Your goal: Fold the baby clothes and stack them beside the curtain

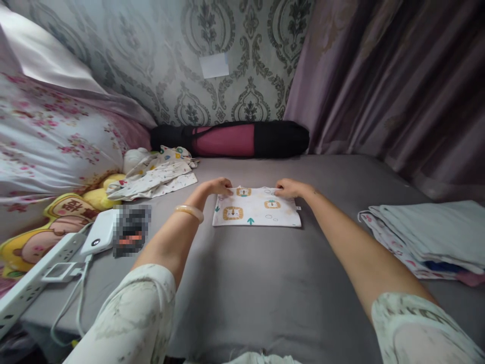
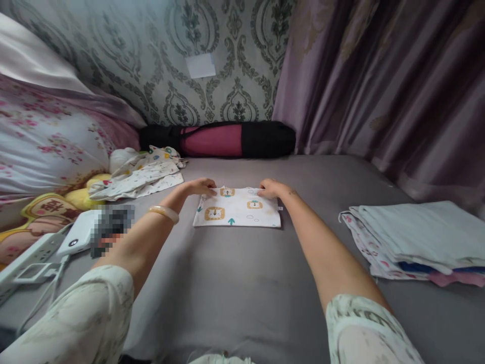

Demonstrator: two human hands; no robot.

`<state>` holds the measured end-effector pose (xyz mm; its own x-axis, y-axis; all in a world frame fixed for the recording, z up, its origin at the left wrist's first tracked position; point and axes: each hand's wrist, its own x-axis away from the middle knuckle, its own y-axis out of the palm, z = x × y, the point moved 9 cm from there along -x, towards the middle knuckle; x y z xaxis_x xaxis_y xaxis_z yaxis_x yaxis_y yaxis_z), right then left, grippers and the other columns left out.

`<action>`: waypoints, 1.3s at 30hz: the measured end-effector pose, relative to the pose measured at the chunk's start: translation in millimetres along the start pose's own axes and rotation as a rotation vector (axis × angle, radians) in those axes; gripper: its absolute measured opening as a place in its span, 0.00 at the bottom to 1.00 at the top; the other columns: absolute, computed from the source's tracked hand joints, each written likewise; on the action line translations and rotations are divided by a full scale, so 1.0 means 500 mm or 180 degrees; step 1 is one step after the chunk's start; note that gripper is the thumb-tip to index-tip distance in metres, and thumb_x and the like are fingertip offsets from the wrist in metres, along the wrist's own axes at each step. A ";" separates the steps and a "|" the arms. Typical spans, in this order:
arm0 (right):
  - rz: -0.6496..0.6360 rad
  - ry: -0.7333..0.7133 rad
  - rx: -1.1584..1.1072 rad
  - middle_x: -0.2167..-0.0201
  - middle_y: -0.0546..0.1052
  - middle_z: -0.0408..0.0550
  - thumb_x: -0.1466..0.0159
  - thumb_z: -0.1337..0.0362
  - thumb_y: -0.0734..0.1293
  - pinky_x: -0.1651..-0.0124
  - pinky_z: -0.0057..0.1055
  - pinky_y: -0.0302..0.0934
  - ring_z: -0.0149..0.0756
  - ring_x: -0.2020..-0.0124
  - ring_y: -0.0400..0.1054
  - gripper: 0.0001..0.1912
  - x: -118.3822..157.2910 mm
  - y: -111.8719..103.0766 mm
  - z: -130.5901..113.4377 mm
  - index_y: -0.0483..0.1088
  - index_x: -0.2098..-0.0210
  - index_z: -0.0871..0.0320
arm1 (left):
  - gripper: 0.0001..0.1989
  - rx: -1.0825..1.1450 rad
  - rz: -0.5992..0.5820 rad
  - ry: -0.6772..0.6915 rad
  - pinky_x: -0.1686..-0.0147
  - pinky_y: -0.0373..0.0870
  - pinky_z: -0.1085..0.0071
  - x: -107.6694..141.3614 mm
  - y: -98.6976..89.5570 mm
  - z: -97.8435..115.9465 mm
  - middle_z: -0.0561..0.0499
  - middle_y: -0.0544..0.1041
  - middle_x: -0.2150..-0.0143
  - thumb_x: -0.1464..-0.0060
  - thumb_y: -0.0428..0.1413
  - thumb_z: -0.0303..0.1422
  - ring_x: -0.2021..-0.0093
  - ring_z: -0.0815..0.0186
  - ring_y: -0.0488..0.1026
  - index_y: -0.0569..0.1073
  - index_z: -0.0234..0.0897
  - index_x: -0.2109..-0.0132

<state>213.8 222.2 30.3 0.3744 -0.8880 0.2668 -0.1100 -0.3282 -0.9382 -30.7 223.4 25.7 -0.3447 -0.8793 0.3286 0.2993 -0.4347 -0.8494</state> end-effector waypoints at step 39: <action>0.1119 -0.0619 0.0586 0.44 0.72 0.54 0.33 0.69 0.53 0.39 0.39 0.50 0.42 0.43 0.63 0.22 0.273 0.035 -0.146 0.71 0.46 0.59 | 0.18 -0.0485 0.1741 0.0777 0.42 0.62 0.60 0.246 0.079 0.132 0.45 0.76 0.46 0.42 0.45 0.26 0.46 0.62 0.72 0.71 0.38 0.48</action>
<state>195.5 71.9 66.3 0.5118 -0.8526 -0.1057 -0.1025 0.0615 -0.9928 -2.5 85.5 59.9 -0.3762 -0.8893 -0.2600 0.3658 0.1152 -0.9235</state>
